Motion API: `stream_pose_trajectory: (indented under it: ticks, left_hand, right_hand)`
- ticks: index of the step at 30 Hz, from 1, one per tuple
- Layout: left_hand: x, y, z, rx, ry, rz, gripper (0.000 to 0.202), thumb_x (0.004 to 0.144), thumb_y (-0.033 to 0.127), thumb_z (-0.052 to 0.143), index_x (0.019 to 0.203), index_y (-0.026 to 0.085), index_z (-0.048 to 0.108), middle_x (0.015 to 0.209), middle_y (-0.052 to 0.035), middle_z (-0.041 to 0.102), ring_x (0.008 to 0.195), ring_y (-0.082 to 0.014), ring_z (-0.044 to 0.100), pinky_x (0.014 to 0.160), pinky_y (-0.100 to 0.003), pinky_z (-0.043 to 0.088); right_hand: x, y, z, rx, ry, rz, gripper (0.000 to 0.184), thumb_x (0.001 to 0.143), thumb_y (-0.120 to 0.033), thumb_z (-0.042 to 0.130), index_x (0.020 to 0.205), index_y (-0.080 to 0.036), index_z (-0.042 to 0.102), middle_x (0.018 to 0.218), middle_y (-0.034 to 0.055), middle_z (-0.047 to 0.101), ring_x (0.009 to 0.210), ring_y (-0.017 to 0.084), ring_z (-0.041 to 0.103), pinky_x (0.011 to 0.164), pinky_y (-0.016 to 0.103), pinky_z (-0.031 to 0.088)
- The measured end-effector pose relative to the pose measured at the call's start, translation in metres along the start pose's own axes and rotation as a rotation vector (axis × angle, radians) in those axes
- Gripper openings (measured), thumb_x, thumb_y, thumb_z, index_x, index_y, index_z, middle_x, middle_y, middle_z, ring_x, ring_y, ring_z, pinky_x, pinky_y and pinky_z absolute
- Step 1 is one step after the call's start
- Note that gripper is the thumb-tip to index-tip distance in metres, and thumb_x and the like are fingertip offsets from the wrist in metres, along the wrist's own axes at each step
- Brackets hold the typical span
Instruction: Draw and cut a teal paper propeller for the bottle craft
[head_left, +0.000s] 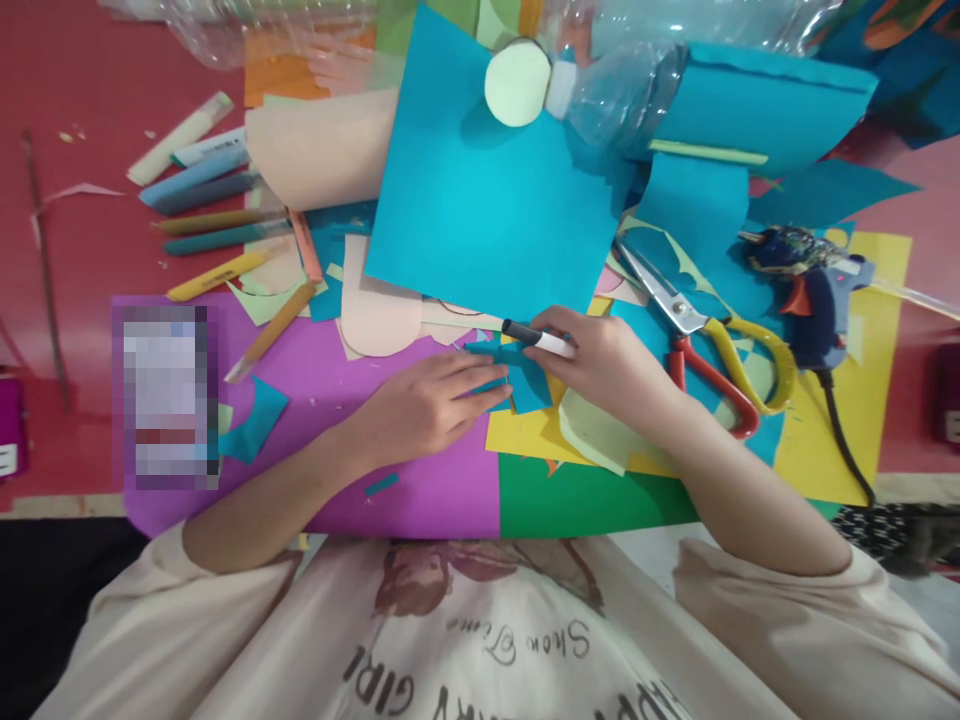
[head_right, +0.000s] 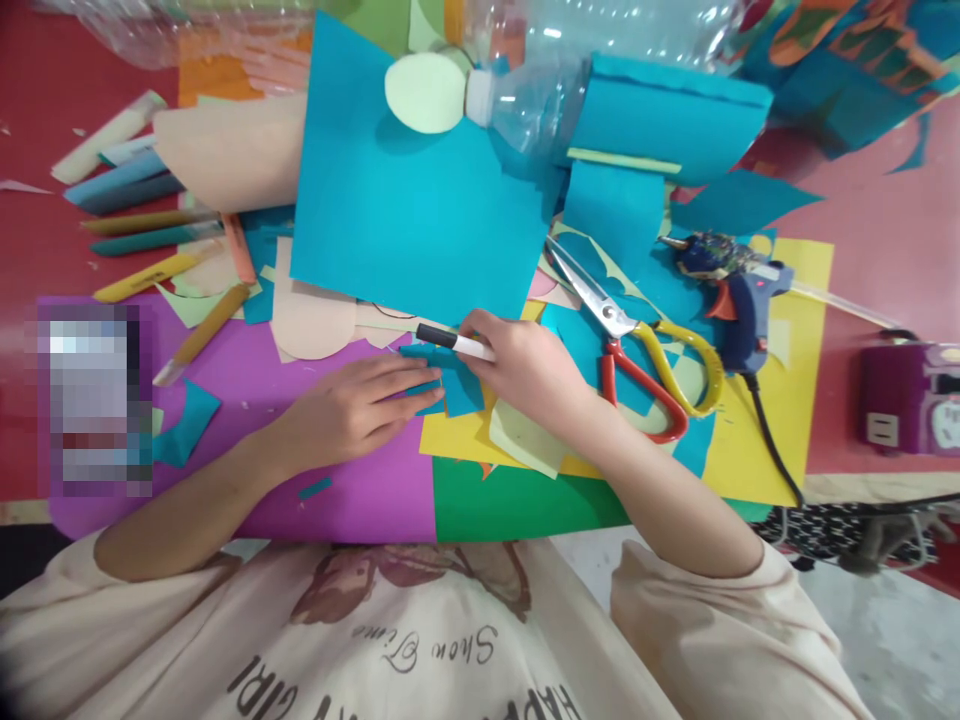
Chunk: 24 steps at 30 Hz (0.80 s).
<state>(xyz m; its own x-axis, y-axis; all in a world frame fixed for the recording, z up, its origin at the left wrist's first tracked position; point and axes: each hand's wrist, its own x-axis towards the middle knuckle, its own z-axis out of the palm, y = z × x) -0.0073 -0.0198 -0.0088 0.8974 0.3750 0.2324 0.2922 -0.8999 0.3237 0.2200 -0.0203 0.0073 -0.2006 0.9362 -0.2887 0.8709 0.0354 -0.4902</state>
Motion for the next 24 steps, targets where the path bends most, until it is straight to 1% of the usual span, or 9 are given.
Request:
stream_pose_trajectory:
  ticks: [3, 5, 10, 15, 17, 20, 22, 24]
  left_hand:
    - [0.0004, 0.0018, 0.0003, 0.03, 0.013, 0.009, 0.027, 0.093, 0.021, 0.052, 0.116, 0.017, 0.067, 0.121, -0.0138, 0.068, 0.112, -0.0279, 0.064, 0.092, -0.046, 0.058]
    - [0.0008, 0.0031, 0.0, 0.041, 0.008, 0.006, 0.026, 0.093, 0.023, 0.052, 0.114, 0.017, 0.068, 0.12, -0.014, 0.068, 0.111, -0.0284, 0.064, 0.091, -0.047, 0.058]
    - [0.0018, 0.0039, -0.0027, 0.047, -0.05, 0.032, 0.028, 0.095, 0.023, 0.048, 0.114, 0.017, 0.067, 0.123, -0.0106, 0.068, 0.115, -0.0238, 0.062, 0.102, -0.044, 0.052]
    - [0.0015, 0.0032, -0.0032, 0.02, -0.079, 0.061, 0.029, 0.095, 0.024, 0.047, 0.113, 0.016, 0.068, 0.124, -0.011, 0.068, 0.117, -0.0252, 0.062, 0.104, -0.045, 0.05]
    - [0.0006, 0.003, -0.0022, 0.013, -0.094, 0.071, 0.029, 0.095, 0.025, 0.047, 0.114, 0.017, 0.068, 0.126, -0.0104, 0.067, 0.119, -0.0254, 0.061, 0.104, -0.045, 0.049]
    - [-0.0008, 0.0028, -0.0003, 0.019, -0.104, 0.092, 0.03, 0.095, 0.027, 0.048, 0.116, 0.017, 0.067, 0.127, -0.0091, 0.067, 0.12, -0.0261, 0.06, 0.104, -0.045, 0.049]
    - [-0.0011, 0.0027, 0.0002, 0.027, -0.114, 0.094, 0.031, 0.096, 0.028, 0.047, 0.117, 0.017, 0.067, 0.128, -0.0087, 0.066, 0.12, -0.0269, 0.059, 0.103, -0.046, 0.049]
    - [-0.0008, 0.0028, -0.0001, 0.034, -0.123, 0.095, 0.032, 0.096, 0.029, 0.047, 0.119, 0.018, 0.066, 0.129, -0.0086, 0.066, 0.12, -0.0274, 0.059, 0.101, -0.046, 0.049]
  right_hand:
    - [0.0, -0.0006, 0.0005, 0.005, 0.002, 0.009, 0.018, 0.083, -0.03, 0.057, 0.095, -0.019, 0.065, 0.067, 0.0033, 0.065, 0.057, 0.017, 0.054, 0.053, 0.024, 0.033]
    - [-0.0001, -0.0008, 0.0006, 0.008, 0.019, 0.006, 0.016, 0.082, -0.028, 0.057, 0.093, -0.019, 0.064, 0.066, 0.003, 0.064, 0.056, 0.016, 0.053, 0.053, 0.024, 0.032]
    - [0.0002, -0.0002, -0.0001, 0.016, 0.057, -0.009, 0.009, 0.081, -0.026, 0.056, 0.083, -0.019, 0.062, 0.06, 0.0013, 0.06, 0.05, 0.014, 0.046, 0.051, 0.023, 0.031]
    - [0.0012, 0.0014, 0.0011, 0.025, 0.087, -0.046, 0.009, 0.082, -0.027, 0.056, 0.079, -0.02, 0.06, 0.058, 0.0008, 0.058, 0.048, 0.013, 0.044, 0.05, 0.023, 0.03]
    - [0.0014, 0.001, 0.0015, 0.007, 0.089, -0.041, 0.009, 0.082, -0.027, 0.056, 0.082, -0.019, 0.061, 0.061, 0.0019, 0.061, 0.049, 0.014, 0.046, 0.051, 0.024, 0.03]
    - [0.0009, -0.0012, 0.0004, -0.022, 0.063, -0.031, 0.015, 0.082, -0.023, 0.056, 0.094, -0.018, 0.064, 0.068, 0.0039, 0.067, 0.054, 0.016, 0.054, 0.052, 0.024, 0.032]
    - [0.0002, -0.0027, -0.0013, -0.028, 0.018, -0.07, 0.023, 0.081, -0.018, 0.054, 0.1, -0.019, 0.066, 0.075, 0.0058, 0.071, 0.062, 0.019, 0.062, 0.053, 0.024, 0.034]
    - [-0.0004, -0.0033, -0.0029, -0.026, -0.037, -0.127, 0.028, 0.081, -0.013, 0.052, 0.101, -0.02, 0.069, 0.085, 0.0072, 0.075, 0.073, 0.021, 0.067, 0.056, 0.024, 0.036]
